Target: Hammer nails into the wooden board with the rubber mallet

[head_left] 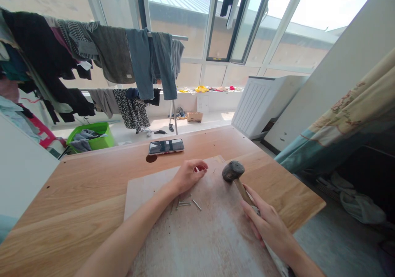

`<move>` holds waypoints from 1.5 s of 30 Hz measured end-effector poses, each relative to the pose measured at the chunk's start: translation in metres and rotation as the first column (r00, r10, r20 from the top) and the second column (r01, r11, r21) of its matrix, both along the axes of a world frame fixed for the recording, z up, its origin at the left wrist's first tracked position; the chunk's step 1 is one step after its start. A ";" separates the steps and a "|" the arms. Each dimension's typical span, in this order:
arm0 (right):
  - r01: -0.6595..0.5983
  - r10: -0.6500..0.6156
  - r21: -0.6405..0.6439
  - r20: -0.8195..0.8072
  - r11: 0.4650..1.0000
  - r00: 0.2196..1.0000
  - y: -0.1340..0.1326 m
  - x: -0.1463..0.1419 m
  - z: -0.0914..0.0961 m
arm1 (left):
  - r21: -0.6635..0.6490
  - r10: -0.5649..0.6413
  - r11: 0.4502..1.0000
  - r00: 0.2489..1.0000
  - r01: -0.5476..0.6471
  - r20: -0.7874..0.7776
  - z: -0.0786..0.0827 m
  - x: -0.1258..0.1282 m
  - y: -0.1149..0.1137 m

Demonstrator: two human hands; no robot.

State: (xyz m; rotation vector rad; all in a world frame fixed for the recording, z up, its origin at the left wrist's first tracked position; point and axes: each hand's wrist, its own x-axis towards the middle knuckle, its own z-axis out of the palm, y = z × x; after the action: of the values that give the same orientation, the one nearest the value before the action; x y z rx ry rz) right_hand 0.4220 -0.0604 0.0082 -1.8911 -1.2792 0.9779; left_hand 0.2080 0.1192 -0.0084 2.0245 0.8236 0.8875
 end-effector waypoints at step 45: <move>-0.122 0.102 0.103 0.184 0.987 0.978 -0.023 -0.012 0.017 | 0.671 0.087 0.455 0.721 0.585 -0.687 0.035 -0.037 -0.091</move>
State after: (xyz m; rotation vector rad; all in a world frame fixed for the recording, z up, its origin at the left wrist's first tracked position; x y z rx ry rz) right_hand 0.4105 -0.0837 0.0255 -1.8683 -1.5273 0.7869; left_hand 0.1707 0.0287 0.0263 3.4104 0.2878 0.3622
